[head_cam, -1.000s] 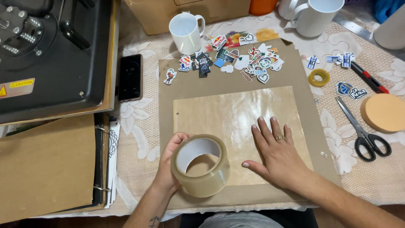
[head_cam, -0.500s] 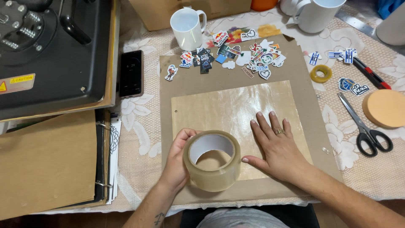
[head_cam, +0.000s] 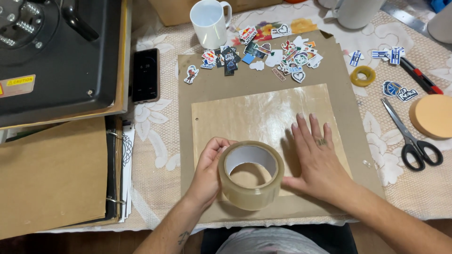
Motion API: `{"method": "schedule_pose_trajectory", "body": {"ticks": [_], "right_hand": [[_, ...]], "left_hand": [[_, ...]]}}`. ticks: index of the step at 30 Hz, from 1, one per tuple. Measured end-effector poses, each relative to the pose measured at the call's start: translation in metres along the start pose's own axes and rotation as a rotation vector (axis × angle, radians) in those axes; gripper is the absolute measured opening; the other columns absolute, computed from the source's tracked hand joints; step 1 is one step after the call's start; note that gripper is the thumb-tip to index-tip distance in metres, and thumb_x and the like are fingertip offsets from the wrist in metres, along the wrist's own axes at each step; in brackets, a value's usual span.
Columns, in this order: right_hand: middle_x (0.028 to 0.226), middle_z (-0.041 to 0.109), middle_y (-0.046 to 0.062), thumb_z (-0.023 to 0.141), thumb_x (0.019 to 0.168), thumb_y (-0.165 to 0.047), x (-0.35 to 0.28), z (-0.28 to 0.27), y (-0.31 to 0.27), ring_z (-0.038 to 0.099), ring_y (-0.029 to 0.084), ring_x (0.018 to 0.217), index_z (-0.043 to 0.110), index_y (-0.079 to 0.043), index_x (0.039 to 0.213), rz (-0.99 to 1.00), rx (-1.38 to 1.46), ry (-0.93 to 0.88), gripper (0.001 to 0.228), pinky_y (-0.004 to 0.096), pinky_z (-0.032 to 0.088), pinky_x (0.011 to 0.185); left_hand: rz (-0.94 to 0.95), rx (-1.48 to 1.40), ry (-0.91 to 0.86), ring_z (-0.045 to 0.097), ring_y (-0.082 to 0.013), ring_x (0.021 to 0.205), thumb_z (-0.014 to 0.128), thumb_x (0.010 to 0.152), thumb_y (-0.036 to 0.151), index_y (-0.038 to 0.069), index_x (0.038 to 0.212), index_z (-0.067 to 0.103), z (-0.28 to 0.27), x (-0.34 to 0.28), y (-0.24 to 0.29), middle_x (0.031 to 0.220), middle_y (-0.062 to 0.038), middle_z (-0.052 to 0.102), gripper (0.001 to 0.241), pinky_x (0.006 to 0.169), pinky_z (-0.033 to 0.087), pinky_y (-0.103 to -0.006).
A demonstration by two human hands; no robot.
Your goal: Applying clear adhesive tape to a brown sheet and trimming it with a utility knife
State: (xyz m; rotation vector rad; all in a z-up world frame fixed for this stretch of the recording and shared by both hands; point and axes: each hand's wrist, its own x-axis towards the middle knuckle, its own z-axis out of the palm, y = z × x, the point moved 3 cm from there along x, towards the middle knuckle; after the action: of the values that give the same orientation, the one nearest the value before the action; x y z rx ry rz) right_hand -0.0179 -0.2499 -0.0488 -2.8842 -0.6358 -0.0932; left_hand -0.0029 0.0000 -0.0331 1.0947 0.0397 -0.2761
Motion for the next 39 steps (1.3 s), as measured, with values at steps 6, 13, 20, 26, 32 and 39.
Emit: {"method": "schedule_pose_trajectory", "body": {"ticks": [6,13,20,26,32,39], "right_hand": [[0.153,0.039,0.022,0.086,0.085,-0.043,-0.022,-0.023,-0.025,0.042,0.044,0.147,0.017,-0.009,0.157,-0.571,0.432,0.434,0.105,0.058,0.029,0.128],[0.075,0.065,0.005,0.086,0.076,-0.018,-0.011,-0.056,-0.033,0.074,0.024,0.087,0.054,-0.011,0.081,-0.593,0.775,0.453,0.033,0.049,0.057,0.099],[0.078,0.059,0.009,0.080,0.078,-0.028,-0.024,-0.043,-0.017,0.071,0.027,0.087,0.047,-0.012,0.089,-0.519,1.111,0.423,0.038,0.058,0.053,0.105],[0.072,0.056,0.007,0.083,0.069,-0.011,-0.027,-0.055,-0.025,0.068,0.024,0.077,0.043,-0.012,0.079,-0.465,0.944,0.538,0.041,0.056,0.057,0.102],[0.079,0.061,0.009,0.074,0.078,-0.035,-0.039,-0.060,0.007,0.065,0.024,0.081,0.052,-0.008,0.091,-0.417,0.836,0.475,0.037,0.055,0.059,0.103],[0.085,0.062,0.014,0.064,0.076,-0.003,-0.047,-0.084,0.032,0.074,0.033,0.096,0.058,-0.001,0.093,-0.178,0.549,0.469,0.019,0.035,0.058,0.087]], "left_hand": [[-0.259,-0.021,0.026,0.064,-0.0234,0.083,0.052,0.103,0.010,0.007,0.095,0.056,0.028,-0.005,-0.006,0.093,-0.011,0.067,0.009,0.074,0.054,-0.0353],[-0.186,0.059,-0.111,0.059,-0.0107,0.086,0.059,0.101,0.016,0.007,0.101,0.063,0.031,-0.017,-0.019,0.097,-0.005,0.066,0.011,0.078,0.047,-0.0230],[-0.159,0.020,-0.119,0.061,-0.0135,0.093,0.063,0.098,0.018,0.008,0.098,0.062,0.038,-0.023,-0.023,0.103,-0.006,0.067,0.010,0.085,0.051,-0.0252],[0.099,0.172,-0.085,0.056,-0.0137,0.089,0.049,0.105,0.016,0.008,0.101,0.054,0.056,-0.030,-0.015,0.098,-0.006,0.061,0.010,0.082,0.047,-0.0262],[0.277,0.448,0.064,0.063,-0.0201,0.097,0.052,0.102,0.013,0.007,0.102,0.057,0.049,-0.032,0.018,0.097,-0.008,0.063,0.008,0.092,0.054,-0.0309],[0.314,0.652,0.135,0.057,-0.0129,0.082,0.058,0.098,0.010,0.006,0.096,0.060,0.032,-0.033,0.065,0.085,-0.003,0.060,0.005,0.074,0.048,-0.0254]]}}
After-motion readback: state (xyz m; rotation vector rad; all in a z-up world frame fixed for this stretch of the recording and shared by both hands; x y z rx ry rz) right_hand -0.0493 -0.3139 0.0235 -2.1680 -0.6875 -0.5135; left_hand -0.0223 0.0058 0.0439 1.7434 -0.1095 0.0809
